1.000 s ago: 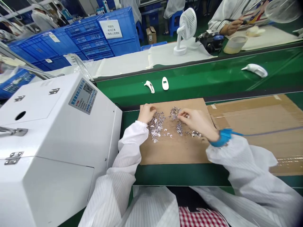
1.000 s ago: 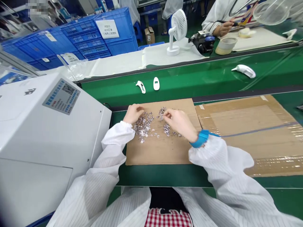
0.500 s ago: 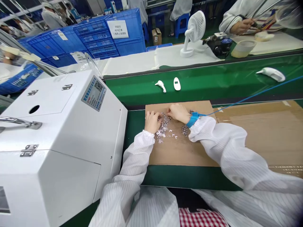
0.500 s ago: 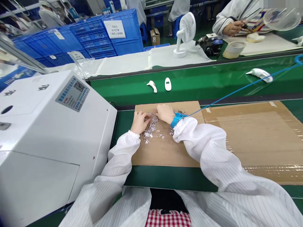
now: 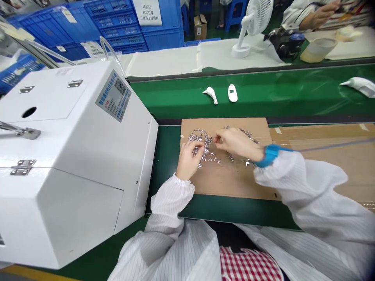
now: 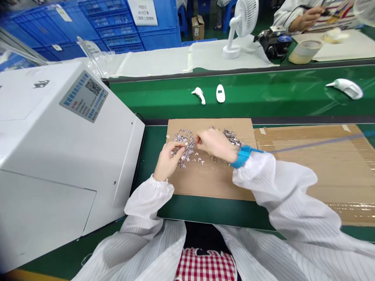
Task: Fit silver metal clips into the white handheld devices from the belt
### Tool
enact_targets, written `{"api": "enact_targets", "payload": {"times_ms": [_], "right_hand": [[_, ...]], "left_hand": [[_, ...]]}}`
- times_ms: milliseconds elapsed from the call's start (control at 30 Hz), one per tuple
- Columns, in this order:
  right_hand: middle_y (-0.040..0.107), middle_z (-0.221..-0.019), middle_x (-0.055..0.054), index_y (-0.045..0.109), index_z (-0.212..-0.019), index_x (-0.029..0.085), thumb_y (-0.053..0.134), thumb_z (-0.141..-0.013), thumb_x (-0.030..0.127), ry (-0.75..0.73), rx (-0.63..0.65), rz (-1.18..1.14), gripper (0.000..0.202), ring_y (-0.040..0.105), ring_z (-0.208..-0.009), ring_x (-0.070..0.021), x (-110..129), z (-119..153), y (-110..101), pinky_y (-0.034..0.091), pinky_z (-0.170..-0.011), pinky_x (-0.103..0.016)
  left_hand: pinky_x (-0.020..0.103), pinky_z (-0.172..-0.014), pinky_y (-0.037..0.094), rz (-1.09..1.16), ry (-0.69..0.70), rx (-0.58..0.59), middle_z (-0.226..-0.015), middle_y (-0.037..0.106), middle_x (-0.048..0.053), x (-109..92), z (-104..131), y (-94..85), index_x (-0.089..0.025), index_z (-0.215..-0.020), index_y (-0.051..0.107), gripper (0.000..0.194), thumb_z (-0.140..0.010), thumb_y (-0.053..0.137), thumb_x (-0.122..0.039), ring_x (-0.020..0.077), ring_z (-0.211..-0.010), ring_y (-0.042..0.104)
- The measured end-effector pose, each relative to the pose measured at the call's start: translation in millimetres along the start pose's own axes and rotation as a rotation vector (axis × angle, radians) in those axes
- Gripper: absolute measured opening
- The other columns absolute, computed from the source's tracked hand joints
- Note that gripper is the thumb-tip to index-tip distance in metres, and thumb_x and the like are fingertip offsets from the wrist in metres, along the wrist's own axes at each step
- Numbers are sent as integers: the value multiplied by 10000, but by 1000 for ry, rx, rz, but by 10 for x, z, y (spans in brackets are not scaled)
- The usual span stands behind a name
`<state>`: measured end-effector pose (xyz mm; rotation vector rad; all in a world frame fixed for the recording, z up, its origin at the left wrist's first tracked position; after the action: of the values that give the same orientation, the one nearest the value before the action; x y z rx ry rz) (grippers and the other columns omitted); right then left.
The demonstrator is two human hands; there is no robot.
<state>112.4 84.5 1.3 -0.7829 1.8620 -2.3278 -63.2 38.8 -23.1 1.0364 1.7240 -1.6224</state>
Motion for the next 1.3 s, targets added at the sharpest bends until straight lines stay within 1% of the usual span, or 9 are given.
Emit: {"api": "enact_targets", "payload": {"times_ms": [100, 233, 333, 500, 633, 833, 967, 1133, 1300], "right_hand": [[728, -967, -55, 657, -980, 184, 511, -897, 153, -131, 32, 129, 171, 666, -811, -203, 196, 386, 180, 360, -628, -284], [723, -1016, -104, 671, -1027, 167, 414, -982, 179, -106, 109, 274, 262, 681, -783, -219, 289, 706, 459, 333, -560, -299], [741, -1059, -74, 701, -1048, 210, 446, -988, 211, -99, 120, 174, 262, 702, -865, -228, 228, 820, 533, 411, -635, -303], [755, -1079, -11, 708, -1032, 242, 502, -970, 223, -29, 3, -14, 216, 706, -926, -217, -11, 961, 513, 465, -743, -310], [746, -1003, -13, 694, -957, 230, 537, -950, 240, 60, -16, -4, 158, 697, -854, -218, -72, 992, 526, 441, -683, -308], [707, -1043, -44, 691, -1039, 237, 522, -970, 305, 66, 33, 25, 195, 677, -832, -205, 149, 881, 530, 399, -640, -298], [702, -1029, -54, 686, -1026, 217, 500, -979, 318, 84, 92, 61, 217, 669, -818, -216, 245, 822, 550, 382, -636, -316], [697, -1048, -19, 690, -957, 242, 479, -951, 182, 0, 113, -41, 220, 661, -855, -195, 165, 834, 584, 390, -668, -299], [701, -1032, -39, 663, -979, 226, 496, -945, 211, 134, -9, -65, 172, 666, -866, -197, 63, 908, 564, 406, -670, -295]], "left_hand": [[363, -941, 481, 17, -40, 24, -1022, 708, 39, 34, 215, 29, -236, -949, 682, 123, -914, 572, -194, 212, -1037, 600], [368, -924, 488, -2, -77, 69, -1007, 712, 37, 38, 439, 82, -236, -947, 679, 124, -921, 566, -192, 214, -1022, 596], [368, -910, 491, -14, -92, 98, -998, 711, 33, 9, 546, 97, -238, -944, 675, 130, -933, 553, -194, 214, -1018, 592], [369, -887, 493, -60, -72, 109, -970, 702, 34, 10, 589, 179, -226, -933, 676, 144, -934, 545, -166, 214, -994, 582], [386, -900, 484, -178, 39, 153, -949, 678, 55, 20, 524, 356, -225, -942, 697, 164, -925, 555, -145, 240, -1008, 534], [417, -903, 479, -387, 130, 176, -942, 603, 88, -6, 443, 512, -206, -929, 707, 157, -911, 565, -144, 268, -998, 486], [416, -878, 478, -404, 131, 174, -909, 589, 81, -3, 465, 491, -213, -853, 688, 168, -911, 552, -133, 266, -983, 491], [426, -865, 479, -415, 88, 135, -896, 612, 86, 35, 561, 408, -199, -824, 678, 126, -890, 595, -132, 274, -979, 490], [433, -853, 477, -407, 32, 75, -869, 622, 84, 75, 628, 361, -207, -801, 673, 79, -871, 652, -176, 275, -951, 495]]}}
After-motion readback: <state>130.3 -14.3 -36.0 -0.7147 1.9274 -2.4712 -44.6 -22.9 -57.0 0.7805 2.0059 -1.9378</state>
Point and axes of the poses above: each hand's wrist, its own z-axis away from the middle knuckle, its own y-axis out of the palm, x = y × z, the point moved 3 cm from there along -z, towards the middle knuckle
